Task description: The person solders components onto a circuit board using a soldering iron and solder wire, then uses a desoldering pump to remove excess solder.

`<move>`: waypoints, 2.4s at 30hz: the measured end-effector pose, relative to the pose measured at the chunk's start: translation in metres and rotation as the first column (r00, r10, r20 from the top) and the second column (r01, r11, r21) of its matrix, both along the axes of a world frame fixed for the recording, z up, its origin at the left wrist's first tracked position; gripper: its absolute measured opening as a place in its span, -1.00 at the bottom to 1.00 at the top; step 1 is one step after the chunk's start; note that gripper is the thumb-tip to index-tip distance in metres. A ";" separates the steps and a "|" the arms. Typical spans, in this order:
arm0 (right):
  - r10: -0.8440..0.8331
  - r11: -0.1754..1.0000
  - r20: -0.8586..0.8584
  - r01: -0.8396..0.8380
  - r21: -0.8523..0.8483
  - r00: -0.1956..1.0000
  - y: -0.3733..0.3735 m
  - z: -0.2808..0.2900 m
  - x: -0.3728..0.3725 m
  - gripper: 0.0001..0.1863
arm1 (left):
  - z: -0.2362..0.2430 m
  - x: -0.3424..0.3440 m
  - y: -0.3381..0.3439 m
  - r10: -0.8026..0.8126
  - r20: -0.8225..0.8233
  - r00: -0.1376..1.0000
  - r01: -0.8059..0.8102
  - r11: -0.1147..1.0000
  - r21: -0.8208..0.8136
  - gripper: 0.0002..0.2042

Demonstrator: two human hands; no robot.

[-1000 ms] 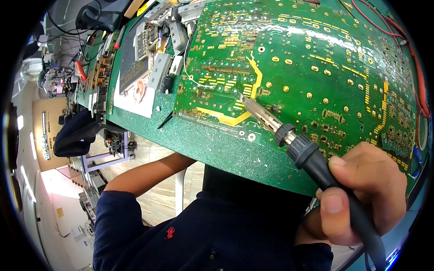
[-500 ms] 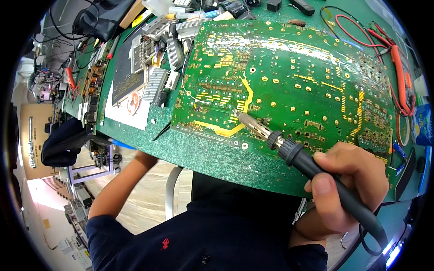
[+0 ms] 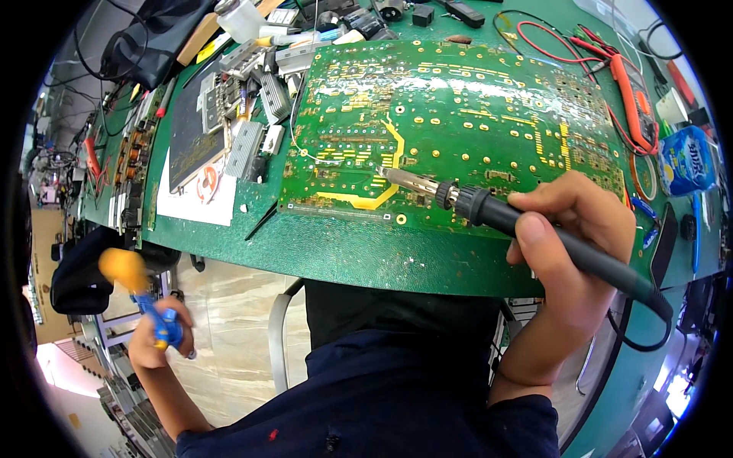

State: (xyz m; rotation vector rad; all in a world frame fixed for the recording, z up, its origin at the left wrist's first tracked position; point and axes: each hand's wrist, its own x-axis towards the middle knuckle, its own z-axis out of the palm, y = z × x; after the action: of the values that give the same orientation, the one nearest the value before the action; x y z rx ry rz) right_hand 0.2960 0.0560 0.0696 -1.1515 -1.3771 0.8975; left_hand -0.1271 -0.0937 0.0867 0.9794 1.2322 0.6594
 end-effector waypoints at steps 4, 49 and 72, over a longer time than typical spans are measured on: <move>0.063 0.997 0.025 -0.062 -0.038 0.998 0.002 -0.001 0.009 -0.80 | 0.007 0.043 0.032 0.042 0.403 0.914 -0.286 0.772 0.568 -0.31; 0.093 0.988 -0.095 -0.079 0.135 0.991 0.006 -0.018 0.013 -0.71 | -0.018 0.172 0.147 -0.054 0.641 0.765 -0.579 0.377 0.723 -0.46; -0.117 0.993 -0.146 0.114 -0.027 0.982 0.000 -0.004 -0.007 -0.77 | -0.021 0.089 0.034 0.676 0.483 0.556 -0.519 -0.170 0.837 -0.62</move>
State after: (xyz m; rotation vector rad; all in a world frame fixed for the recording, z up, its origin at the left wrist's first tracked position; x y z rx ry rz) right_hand 0.2894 0.0556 0.0660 -1.1437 -1.1726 0.8956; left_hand -0.0382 -0.0594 0.0653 1.3952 1.3180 2.5167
